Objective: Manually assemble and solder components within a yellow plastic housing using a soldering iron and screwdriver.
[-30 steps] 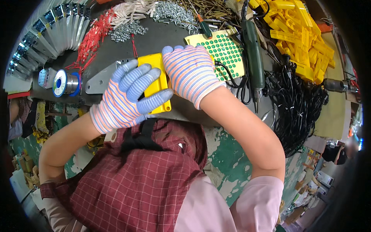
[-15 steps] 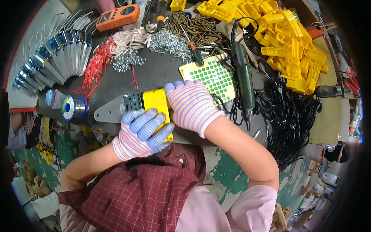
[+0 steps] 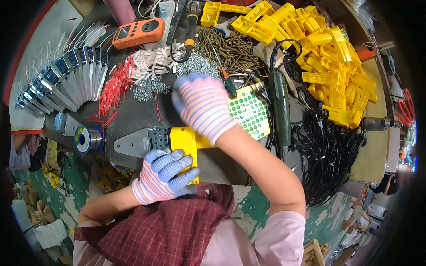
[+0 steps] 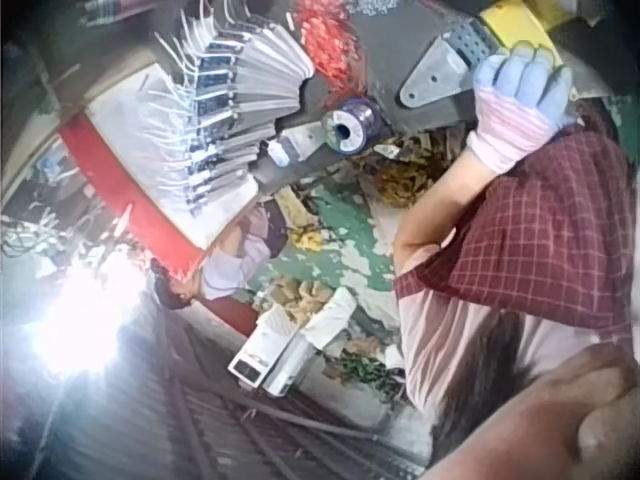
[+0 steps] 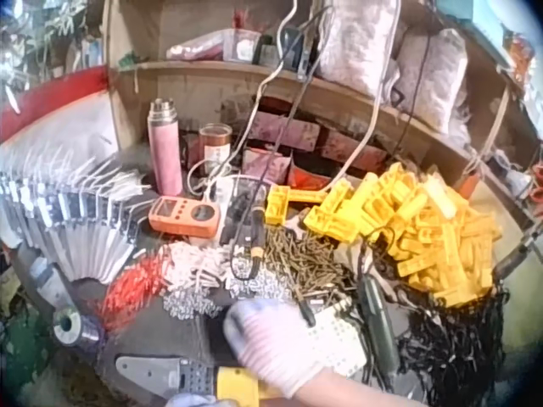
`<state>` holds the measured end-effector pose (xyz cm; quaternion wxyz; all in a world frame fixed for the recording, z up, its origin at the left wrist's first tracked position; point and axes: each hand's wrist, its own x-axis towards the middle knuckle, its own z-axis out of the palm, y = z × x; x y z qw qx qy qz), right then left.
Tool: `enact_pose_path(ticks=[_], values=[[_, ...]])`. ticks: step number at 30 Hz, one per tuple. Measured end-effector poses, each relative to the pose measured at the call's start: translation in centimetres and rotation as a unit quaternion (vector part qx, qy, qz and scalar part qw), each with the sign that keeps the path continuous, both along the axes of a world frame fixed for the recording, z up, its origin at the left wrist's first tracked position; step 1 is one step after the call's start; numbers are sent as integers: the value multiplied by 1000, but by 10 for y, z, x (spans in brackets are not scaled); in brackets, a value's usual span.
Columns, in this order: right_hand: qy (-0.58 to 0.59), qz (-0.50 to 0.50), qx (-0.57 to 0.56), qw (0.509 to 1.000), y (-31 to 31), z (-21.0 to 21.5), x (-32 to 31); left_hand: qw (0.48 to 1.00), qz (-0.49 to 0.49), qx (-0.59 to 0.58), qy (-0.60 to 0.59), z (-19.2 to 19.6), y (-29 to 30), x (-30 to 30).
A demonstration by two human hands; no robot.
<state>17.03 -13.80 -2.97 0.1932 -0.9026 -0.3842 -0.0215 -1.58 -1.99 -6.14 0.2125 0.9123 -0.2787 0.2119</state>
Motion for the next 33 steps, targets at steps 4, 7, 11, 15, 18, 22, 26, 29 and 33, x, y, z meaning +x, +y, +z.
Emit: enact_pose_path(ticks=[4, 7, 11, 15, 18, 22, 26, 29, 33], values=[[-84, -85, -131, 984, -7, -13, 31, 992, -17, -99, 73, 32, 16, 23], [-51, -60, -165, 983, 0, -9, 36, 994, 78, -64, 39, 41, 41, 74], [-61, -39, -98, 993, -14, -3, 33, 989, 138, 59, 12, 23, 61, 152], [99, -87, 11, 991, -11, -9, 40, 959, 176, 207, 76, 6, 62, 183], [41, -34, 2, 999, -4, -10, 42, 943, 206, 231, 125, 9, 60, 189], [-39, 10, -123, 992, 26, -6, 37, 932, 215, 270, 114, 13, 66, 173], [-46, -28, -157, 986, 35, -2, 38, 922, 212, 303, 111, 19, 60, 172], [28, -46, -79, 995, 12, 9, 27, 940, 171, 293, 29, 10, 60, 174], [201, -63, 163, 964, -37, 17, -12, 901, 165, 386, 106, 22, 42, 180]])
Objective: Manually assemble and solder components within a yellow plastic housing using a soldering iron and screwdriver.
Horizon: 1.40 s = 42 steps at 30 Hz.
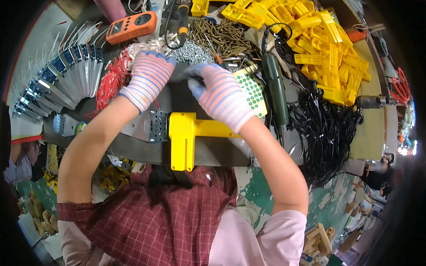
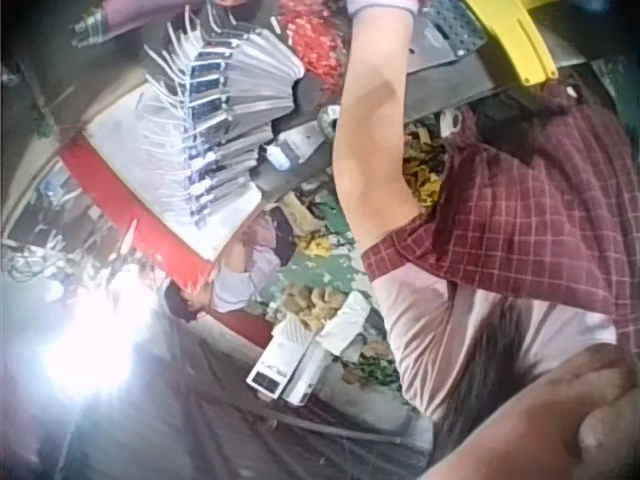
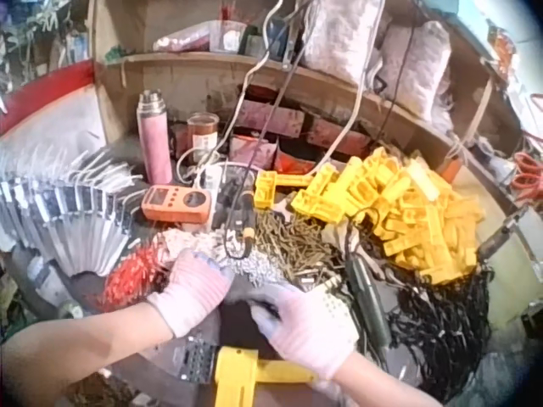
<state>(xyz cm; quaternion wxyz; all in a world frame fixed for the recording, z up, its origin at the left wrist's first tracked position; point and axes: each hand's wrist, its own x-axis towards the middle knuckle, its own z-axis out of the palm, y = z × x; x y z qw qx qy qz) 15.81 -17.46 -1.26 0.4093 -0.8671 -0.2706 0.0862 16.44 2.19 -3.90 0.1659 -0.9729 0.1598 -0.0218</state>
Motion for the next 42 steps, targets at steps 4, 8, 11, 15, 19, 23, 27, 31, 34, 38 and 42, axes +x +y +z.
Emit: enact_pose_path(ticks=[4, 8, 11, 15, 19, 23, 27, 31, 34, 38, 42], values=[[227, -95, 156, 957, -14, 35, -62, 999, -15, -23, -15, -8, 22, 6], [176, -50, 94, 979, -39, 37, -127, 925, -42, -363, -110, 1, 26, -27], [35, -33, 90, 995, -41, 16, -161, 784, 50, -615, 60, 44, 9, -107], [-6, -57, 81, 995, -33, 0, -173, 753, 5, -646, 121, 31, 7, -175], [-66, -43, 50, 996, -31, -7, -175, 750, -5, -656, 89, 4, -5, -203], [-140, 24, -31, 989, -33, 1, -172, 809, -99, -578, 20, -7, -8, -205], [-89, -4, -36, 995, -38, 15, -162, 843, -158, -513, -8, -4, -2, -199], [141, -129, 151, 970, -38, 25, -136, 849, -171, -498, -56, -14, 0, -199], [148, -146, 100, 973, -20, 34, -99, 854, -164, -481, -108, -21, -4, -192], [52, -66, 27, 996, 1, 7, -53, 834, -203, -508, -68, -26, -11, -177], [59, -47, -30, 997, 11, -6, -49, 819, -212, -532, -39, -32, -11, -175]])
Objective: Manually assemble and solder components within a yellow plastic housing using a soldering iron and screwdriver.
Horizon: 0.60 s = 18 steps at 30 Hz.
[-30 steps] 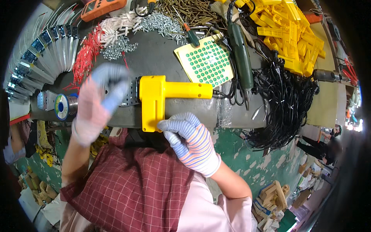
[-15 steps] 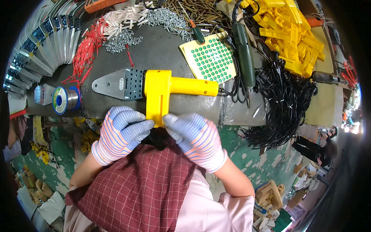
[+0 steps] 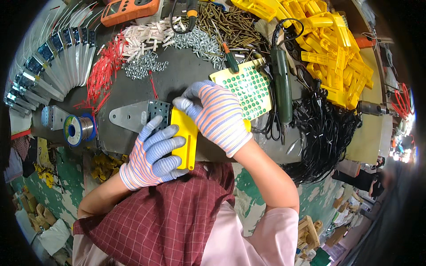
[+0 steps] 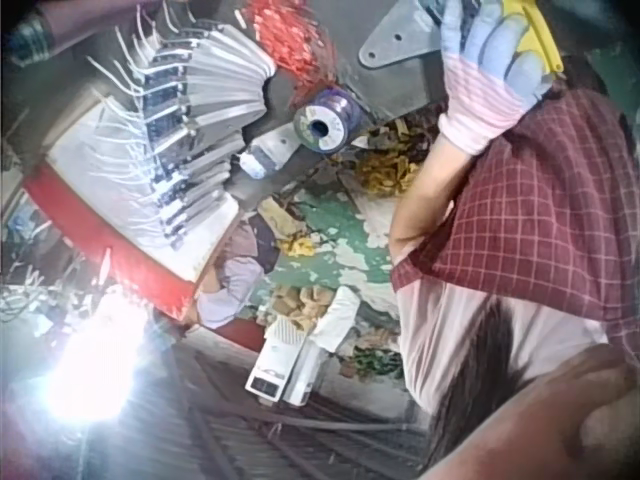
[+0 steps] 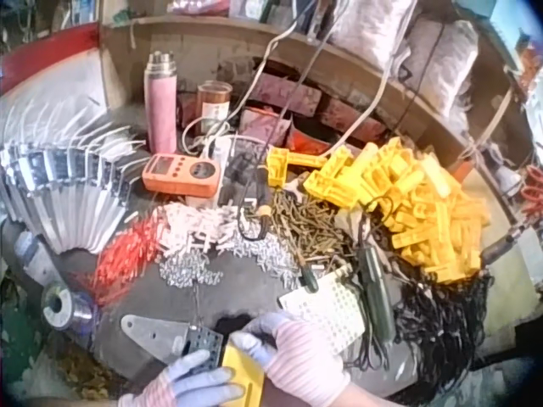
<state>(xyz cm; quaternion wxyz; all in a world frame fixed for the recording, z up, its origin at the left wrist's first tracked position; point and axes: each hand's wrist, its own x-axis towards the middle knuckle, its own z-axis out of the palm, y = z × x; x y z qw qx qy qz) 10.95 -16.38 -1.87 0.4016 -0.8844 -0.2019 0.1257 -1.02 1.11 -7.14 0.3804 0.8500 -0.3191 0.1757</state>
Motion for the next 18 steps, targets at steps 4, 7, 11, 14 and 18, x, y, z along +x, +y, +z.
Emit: enact_pose_path(ticks=[4, 7, 11, 14, 18], values=[[-37, 6, -30, 999, -5, 1, -1, 1000, 2, 1, 5, -2, 0, -1], [-38, 45, 3, 998, -6, -1, 3, 1000, 2, -3, 1, -2, -1, 0], [-151, 100, -46, 982, -13, 1, 24, 1000, 15, -6, 3, 8, -1, 2], [-265, 54, -190, 944, -21, -3, 59, 997, 10, -62, 52, 29, 9, 17], [-337, 64, -304, 889, -17, -23, 88, 983, 175, 5, 52, 45, 12, 83]])
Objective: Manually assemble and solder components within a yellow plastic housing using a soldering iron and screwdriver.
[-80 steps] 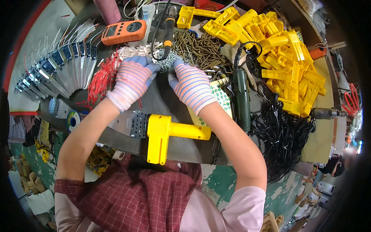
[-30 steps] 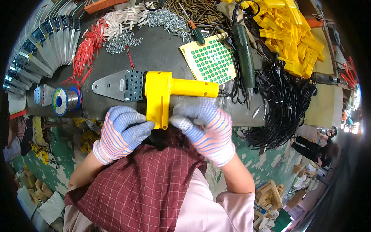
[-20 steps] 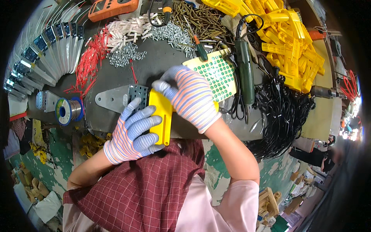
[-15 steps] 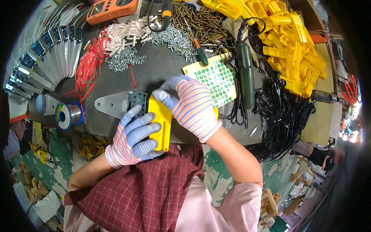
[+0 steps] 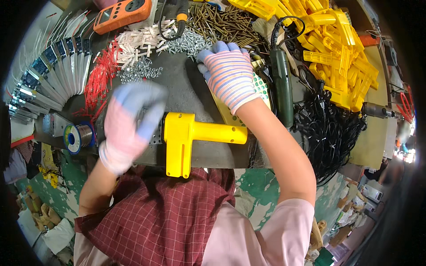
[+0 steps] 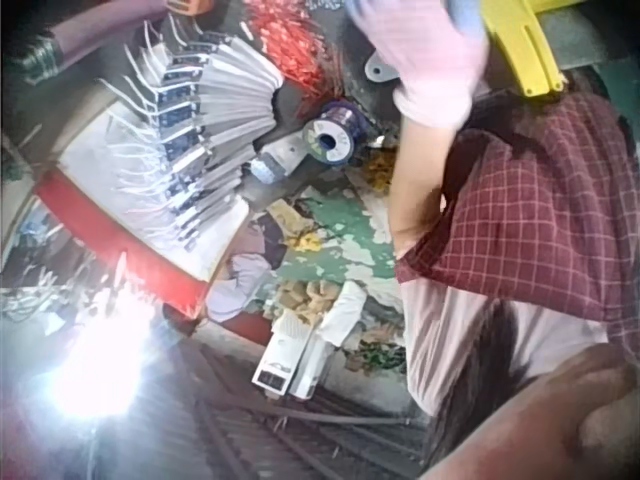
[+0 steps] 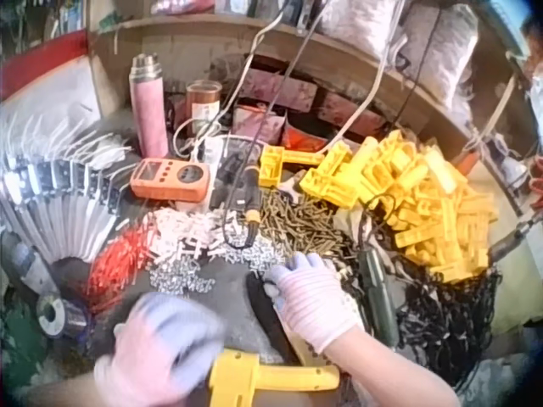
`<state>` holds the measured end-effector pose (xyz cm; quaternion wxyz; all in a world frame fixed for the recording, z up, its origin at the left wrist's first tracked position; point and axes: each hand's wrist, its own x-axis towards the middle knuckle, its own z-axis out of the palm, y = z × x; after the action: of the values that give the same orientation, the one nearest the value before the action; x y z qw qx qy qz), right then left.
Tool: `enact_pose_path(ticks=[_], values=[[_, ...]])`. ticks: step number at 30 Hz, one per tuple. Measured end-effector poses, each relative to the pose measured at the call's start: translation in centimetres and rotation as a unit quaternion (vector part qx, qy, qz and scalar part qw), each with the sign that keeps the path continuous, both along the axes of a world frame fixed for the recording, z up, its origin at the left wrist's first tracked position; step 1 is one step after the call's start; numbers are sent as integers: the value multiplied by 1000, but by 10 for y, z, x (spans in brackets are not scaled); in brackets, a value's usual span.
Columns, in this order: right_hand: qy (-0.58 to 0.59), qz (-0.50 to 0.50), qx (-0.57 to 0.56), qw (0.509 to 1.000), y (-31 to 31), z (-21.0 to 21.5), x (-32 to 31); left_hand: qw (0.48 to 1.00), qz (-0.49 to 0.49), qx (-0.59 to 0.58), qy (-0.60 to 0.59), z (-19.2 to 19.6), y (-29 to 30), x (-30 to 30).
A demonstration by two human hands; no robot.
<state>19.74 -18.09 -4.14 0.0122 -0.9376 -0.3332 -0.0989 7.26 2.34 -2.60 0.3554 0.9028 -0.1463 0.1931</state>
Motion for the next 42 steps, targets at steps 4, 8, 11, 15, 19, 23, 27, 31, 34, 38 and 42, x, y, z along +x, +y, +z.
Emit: enact_pose_path(ticks=[4, 8, 11, 15, 19, 23, 27, 31, 34, 38, 42], values=[[-54, 29, -48, 997, 2, -6, -1, 990, 34, 125, 48, -19, -8, 70], [56, -3, 219, 974, -26, 30, -25, 952, 42, 304, 2, -51, -20, 102], [272, -130, 411, 861, -46, 65, -76, 948, -1, 317, 28, -52, -14, 108], [338, -145, 464, 806, -79, 63, -131, 930, -11, 363, 48, -41, -12, 106], [81, -28, 344, 935, -85, 42, -148, 979, -111, 136, 101, 0, -41, 67], [9, -41, 338, 940, -78, 12, -150, 938, -293, -23, 184, 12, -64, 46], [-22, -62, 331, 941, -74, 2, -154, 938, -314, 26, 144, 2, -82, 40], [-43, -67, 361, 929, -74, -14, -156, 940, -327, 40, 88, 1, -90, 35], [-69, -64, 350, 932, -75, -17, -158, 933, -319, 43, 163, 3, -91, 31], [-76, -21, 258, 963, -77, -15, -159, 924, -291, 21, 247, 13, -81, 18], [-110, -12, 214, 971, -80, -15, -147, 942, -251, 164, 150, 13, -80, 10]])
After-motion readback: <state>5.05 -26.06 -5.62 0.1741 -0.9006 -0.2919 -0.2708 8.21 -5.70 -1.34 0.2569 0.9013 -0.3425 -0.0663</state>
